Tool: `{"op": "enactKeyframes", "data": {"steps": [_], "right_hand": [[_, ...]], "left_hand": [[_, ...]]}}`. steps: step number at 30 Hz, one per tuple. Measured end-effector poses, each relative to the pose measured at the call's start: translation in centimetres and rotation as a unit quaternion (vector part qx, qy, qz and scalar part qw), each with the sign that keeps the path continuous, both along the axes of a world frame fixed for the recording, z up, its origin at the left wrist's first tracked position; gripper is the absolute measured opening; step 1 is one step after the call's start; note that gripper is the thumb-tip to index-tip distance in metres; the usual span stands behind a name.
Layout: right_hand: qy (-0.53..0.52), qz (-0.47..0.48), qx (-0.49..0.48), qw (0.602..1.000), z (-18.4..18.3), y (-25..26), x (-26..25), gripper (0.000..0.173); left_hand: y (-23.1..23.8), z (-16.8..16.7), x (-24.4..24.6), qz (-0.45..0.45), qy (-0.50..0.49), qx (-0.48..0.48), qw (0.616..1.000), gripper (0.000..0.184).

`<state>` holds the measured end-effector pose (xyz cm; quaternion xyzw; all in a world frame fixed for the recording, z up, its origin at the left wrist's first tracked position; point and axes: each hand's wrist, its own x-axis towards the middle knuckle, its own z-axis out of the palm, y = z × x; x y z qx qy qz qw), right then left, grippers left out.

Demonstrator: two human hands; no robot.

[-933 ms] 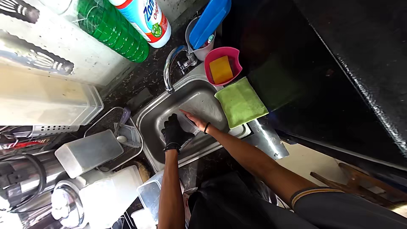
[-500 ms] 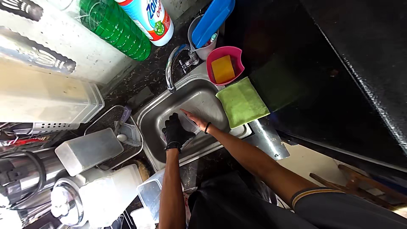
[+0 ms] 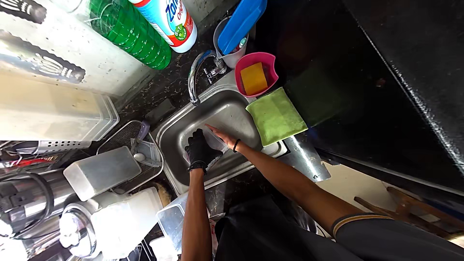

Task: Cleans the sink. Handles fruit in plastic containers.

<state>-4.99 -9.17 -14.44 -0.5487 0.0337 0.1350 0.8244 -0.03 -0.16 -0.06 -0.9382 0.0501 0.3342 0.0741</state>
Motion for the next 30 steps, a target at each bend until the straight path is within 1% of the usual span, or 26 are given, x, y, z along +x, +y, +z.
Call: {"op": "enactKeyframes", "data": {"steps": [4, 7, 8, 9, 10, 11, 12, 13, 15, 17, 19, 22, 23, 24, 25, 26, 27, 28, 30], "right_hand": [[0.003, 0.004, 0.004, 1.000, -0.1, 0.0, 0.0, 0.056], [0.019, 0.011, -0.010, 1.000, -0.2, -0.1, 0.3, 0.056], [0.021, 0.008, -0.023, 0.999, -0.6, 0.0, 0.5, 0.056], [0.016, 0.002, -0.037, 0.999, -0.9, 0.1, 0.6, 0.055], [0.000, 0.006, -0.055, 0.998, -1.5, 0.3, 0.7, 0.055], [-0.024, 0.006, -0.079, 0.997, -2.4, 0.4, 0.9, 0.056], [-0.048, 0.008, -0.106, 0.993, -3.2, 0.5, 1.0, 0.056], [-0.064, 0.013, -0.129, 0.990, -3.9, 0.6, 0.9, 0.056], [-0.076, 0.023, -0.160, 0.984, -4.4, 0.8, 0.6, 0.057], [-0.076, 0.034, -0.180, 0.980, -4.2, 0.7, 0.3, 0.055], [-0.074, 0.042, -0.205, 0.975, -3.4, 0.7, 0.3, 0.054], [-0.083, 0.064, -0.260, 0.960, -1.9, 0.8, 0.4, 0.055], [-0.087, 0.069, -0.284, 0.952, -1.3, 1.0, 0.4, 0.054], [-0.092, 0.073, -0.309, 0.944, -0.6, 1.1, 0.5, 0.054], [-0.095, 0.084, -0.331, 0.935, 0.5, 1.1, 0.5, 0.054], [-0.099, 0.095, -0.353, 0.925, 1.8, 1.1, 0.6, 0.054], [-0.104, 0.105, -0.375, 0.915, 3.1, 1.1, 0.6, 0.054], [-0.106, 0.118, -0.398, 0.904, 4.6, 1.2, 0.6, 0.054], [-0.126, 0.124, -0.446, 0.877, 7.6, 1.3, 0.5, 0.054]], "left_hand": [[0.4, -0.8, 0.2, -0.004, 0.000, 0.004, 1.000, 0.112], [1.7, -2.9, -0.4, -0.013, -0.046, -0.029, 0.998, 0.123], [1.4, -2.3, -0.6, -0.005, -0.028, -0.030, 0.999, 0.124], [0.8, -1.1, -0.8, 0.013, 0.012, -0.028, 0.999, 0.122], [1.1, -0.8, -1.3, 0.028, 0.015, -0.049, 0.998, 0.121], [2.3, -2.0, -1.8, 0.031, -0.025, -0.098, 0.994, 0.123], [4.5, -4.5, -2.4, 0.024, -0.084, -0.156, 0.984, 0.128], [6.2, -6.7, -2.9, 0.022, -0.119, -0.193, 0.974, 0.133], [8.4, -9.8, -3.8, 0.022, -0.153, -0.215, 0.964, 0.140], [8.8, -9.8, -4.5, 0.059, -0.135, -0.243, 0.959, 0.140], [9.2, -9.5, -5.2, 0.082, -0.148, -0.306, 0.937, 0.136], [10.2, -9.7, -6.1, 0.099, -0.188, -0.394, 0.894, 0.133], [10.1, -9.1, -6.4, 0.118, -0.191, -0.419, 0.880, 0.132], [9.4, -7.5, -6.7, 0.147, -0.180, -0.436, 0.869, 0.127], [8.2, -4.9, -7.0, 0.185, -0.159, -0.444, 0.862, 0.120], [7.6, -3.4, -7.3, 0.215, -0.154, -0.457, 0.849, 0.116], [7.9, -3.0, -7.9, 0.234, -0.167, -0.487, 0.825, 0.114], [8.9, -3.9, -8.7, 0.243, -0.193, -0.526, 0.792, 0.114], [10.9, -6.1, -9.7, 0.215, -0.233, -0.610, 0.726, 0.124]]}}
